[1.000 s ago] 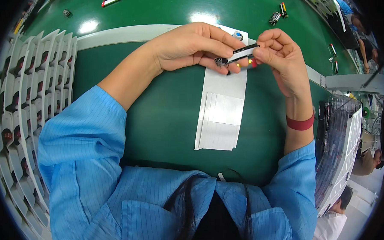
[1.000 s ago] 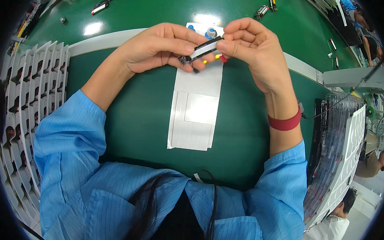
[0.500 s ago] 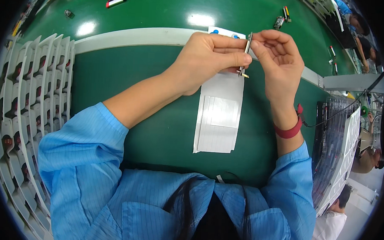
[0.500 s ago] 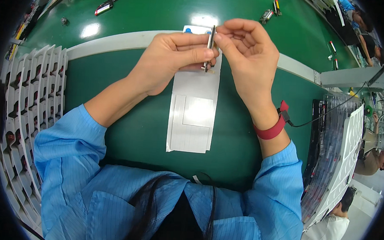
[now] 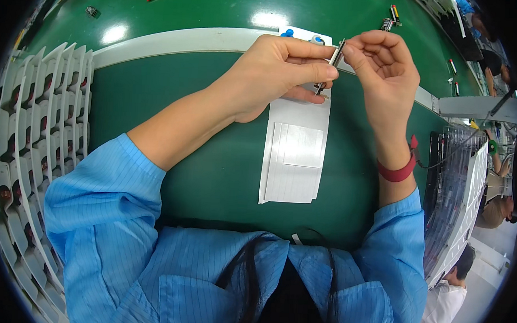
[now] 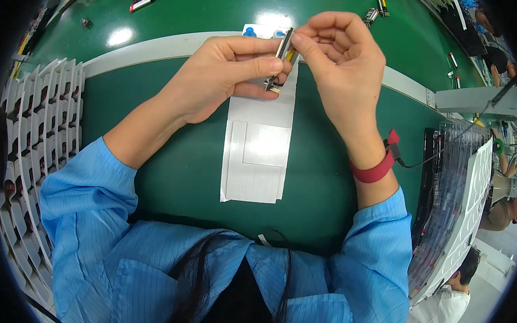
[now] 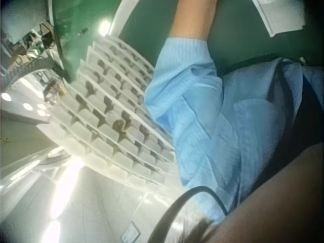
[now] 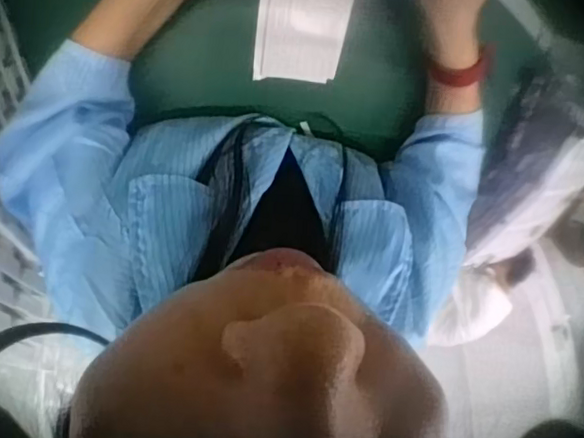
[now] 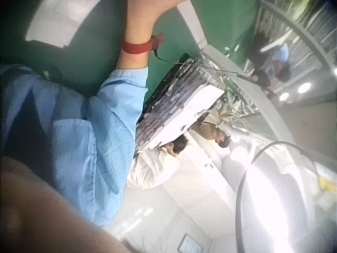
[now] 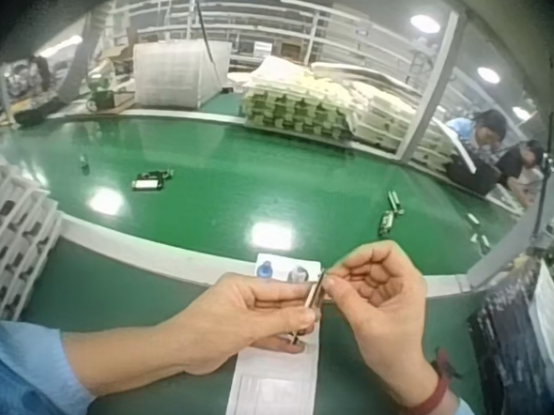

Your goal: The person assembles small electronic parts and a battery onto a circuit board by hand, then applies adhesive strips to the board.

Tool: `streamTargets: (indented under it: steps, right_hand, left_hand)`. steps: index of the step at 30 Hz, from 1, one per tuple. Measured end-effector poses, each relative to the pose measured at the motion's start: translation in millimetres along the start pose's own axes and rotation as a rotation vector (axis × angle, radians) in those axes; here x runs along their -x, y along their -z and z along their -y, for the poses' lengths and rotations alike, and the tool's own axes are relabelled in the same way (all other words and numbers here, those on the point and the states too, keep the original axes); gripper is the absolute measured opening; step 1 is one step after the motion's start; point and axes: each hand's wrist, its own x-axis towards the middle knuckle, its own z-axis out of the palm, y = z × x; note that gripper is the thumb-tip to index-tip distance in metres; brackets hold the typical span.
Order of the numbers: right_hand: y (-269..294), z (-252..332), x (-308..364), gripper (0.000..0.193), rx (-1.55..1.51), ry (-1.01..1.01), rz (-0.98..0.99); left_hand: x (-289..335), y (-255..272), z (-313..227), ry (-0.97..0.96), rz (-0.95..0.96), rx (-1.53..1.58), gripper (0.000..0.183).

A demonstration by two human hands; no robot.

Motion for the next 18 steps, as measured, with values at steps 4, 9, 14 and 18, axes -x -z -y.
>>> streamTargets:
  steps: [4,9,14,18]
  right_hand:
    - [4.2,-7.8,-0.6,0.022,0.147,0.196,0.026]
    - [-5.6,15.4,10.7,0.021,0.283,0.417,0.191]
    - [37.2,-12.2,-24.1,0.019,0.737,0.186,-0.158]
    - [21.2,-18.4,-13.6,0.031,0.152,-0.202,0.039]
  left_hand:
    - [-0.9,-2.8,-2.4,0.01,0.012,-0.025,0.033]
    - [-2.4,7.5,-4.3,0.012,0.038,0.045,0.031]
    - [-6.3,9.5,-13.0,0.02,0.07,0.155,0.029]
    - [-3.7,20.6,-11.3,0.024,0.195,0.293,0.032]
